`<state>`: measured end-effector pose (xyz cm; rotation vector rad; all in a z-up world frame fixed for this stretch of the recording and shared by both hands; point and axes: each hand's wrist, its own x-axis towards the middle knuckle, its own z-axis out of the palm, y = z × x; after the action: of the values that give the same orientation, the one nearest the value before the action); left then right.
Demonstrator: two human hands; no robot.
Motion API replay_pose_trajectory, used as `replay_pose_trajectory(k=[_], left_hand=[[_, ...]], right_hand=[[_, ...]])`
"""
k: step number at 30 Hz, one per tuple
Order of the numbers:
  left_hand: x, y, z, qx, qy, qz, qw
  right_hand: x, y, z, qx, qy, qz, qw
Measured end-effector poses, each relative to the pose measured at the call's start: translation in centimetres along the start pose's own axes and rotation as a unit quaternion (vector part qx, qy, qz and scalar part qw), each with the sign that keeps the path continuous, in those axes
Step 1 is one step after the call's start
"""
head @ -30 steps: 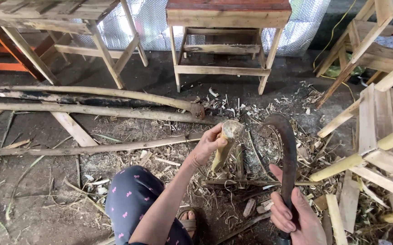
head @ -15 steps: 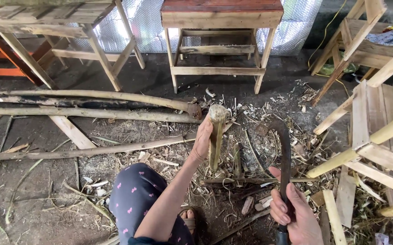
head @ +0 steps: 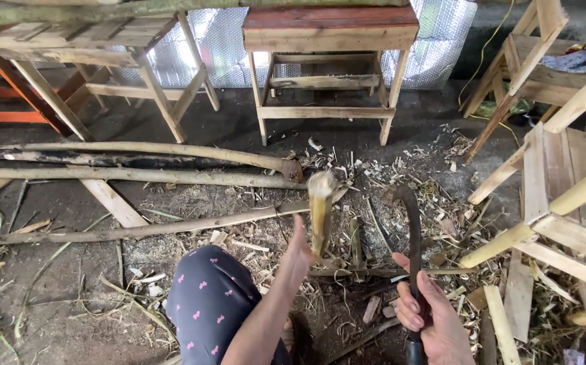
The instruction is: Peeling the outer bark from wooden branches using a curved knife to prepare them for furniture construction.
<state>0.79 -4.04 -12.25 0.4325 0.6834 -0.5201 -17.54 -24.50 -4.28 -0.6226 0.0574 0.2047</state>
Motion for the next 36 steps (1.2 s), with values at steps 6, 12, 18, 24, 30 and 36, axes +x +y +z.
replay_pose_trajectory(k=[6, 12, 18, 24, 30, 36], left_hand=[[1.3, -1.8, -2.5, -0.173, -0.192, -0.133, 0.957], [-3.3, 2.9, 4.4, 0.336, 0.009, 0.224, 0.915], [-2.3, 4.2, 4.7, 0.372, -0.183, 0.500, 0.760], [-4.8, 3.9, 5.3, 0.343, -0.164, 0.579, 0.721], [-7.9, 0.2, 5.3, 0.372, -0.261, 0.563, 0.691], [-10.2, -2.1, 5.0, 0.515, -0.246, 0.581, 0.580]], right_hand=[[-0.2, -0.5, -1.0, -0.013, 0.027, 0.001, 1.000], [-0.2, -1.0, -2.4, -0.004, 0.009, -0.017, 1.000], [0.6, -0.5, -3.1, -0.010, 0.005, 0.010, 1.000], [0.6, 0.0, -2.3, -0.037, 0.014, 0.003, 0.999], [0.4, 0.4, -0.5, -0.064, -0.027, 0.020, 0.997], [-0.7, -0.4, 0.9, -0.047, -0.041, -0.036, 0.997]])
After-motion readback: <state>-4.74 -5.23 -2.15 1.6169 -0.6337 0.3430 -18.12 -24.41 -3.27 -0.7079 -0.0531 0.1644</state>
